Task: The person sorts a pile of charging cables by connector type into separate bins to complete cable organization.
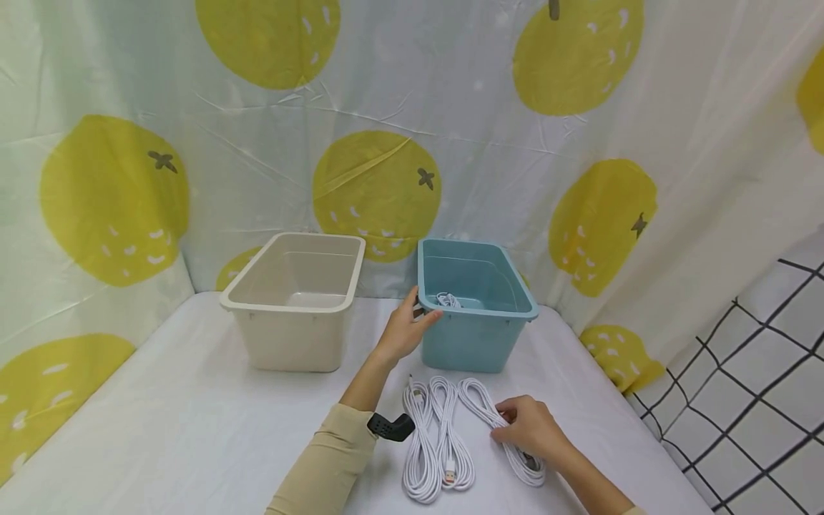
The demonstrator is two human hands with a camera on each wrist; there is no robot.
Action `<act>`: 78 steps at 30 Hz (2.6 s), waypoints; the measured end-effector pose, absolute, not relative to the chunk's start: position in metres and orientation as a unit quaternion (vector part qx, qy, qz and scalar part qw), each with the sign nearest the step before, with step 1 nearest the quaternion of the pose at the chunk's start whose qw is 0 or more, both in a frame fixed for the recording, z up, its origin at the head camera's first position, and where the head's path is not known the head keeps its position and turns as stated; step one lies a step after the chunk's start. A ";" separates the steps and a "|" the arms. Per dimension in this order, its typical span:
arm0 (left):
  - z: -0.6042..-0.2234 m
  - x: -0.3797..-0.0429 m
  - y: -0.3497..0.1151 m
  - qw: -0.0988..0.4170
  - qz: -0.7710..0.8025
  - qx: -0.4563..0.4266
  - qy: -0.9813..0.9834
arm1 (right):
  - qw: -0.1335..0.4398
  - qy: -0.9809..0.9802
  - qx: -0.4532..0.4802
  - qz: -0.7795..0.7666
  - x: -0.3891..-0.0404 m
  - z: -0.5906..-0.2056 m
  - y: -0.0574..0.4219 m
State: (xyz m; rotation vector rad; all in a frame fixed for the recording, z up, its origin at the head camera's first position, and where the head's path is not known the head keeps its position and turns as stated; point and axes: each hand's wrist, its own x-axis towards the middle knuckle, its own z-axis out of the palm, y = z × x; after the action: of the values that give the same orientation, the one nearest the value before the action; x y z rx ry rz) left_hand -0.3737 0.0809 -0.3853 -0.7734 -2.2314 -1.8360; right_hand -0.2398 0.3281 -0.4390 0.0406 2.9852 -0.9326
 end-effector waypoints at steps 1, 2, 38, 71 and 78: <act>-0.386 -0.374 0.081 0.075 -0.612 -0.257 -0.744 | 0.006 0.952 0.014 -0.307 -0.240 -0.440 0.330; -0.386 -0.374 0.081 0.072 -0.613 -0.257 -0.744 | 0.003 0.949 0.018 -0.315 -0.240 -0.440 0.332; -0.389 -0.372 0.077 0.072 -0.622 -0.258 -0.736 | -0.061 0.934 -0.121 -0.330 -0.247 -0.310 0.350; -0.387 -0.374 0.080 0.078 -0.618 -0.263 -0.736 | -0.038 0.940 -0.079 -0.330 -0.346 -0.247 0.340; -0.387 -0.375 0.081 0.078 -0.616 -0.265 -0.737 | -0.033 0.936 -0.057 -0.345 -0.363 -0.248 0.333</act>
State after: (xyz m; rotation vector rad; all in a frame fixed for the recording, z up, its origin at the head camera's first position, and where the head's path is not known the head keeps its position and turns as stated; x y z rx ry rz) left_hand -0.3750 0.0805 -0.3873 -0.7926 -2.2081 -1.8458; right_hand -0.3627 0.3333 -0.2482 -0.1823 3.0052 -1.1078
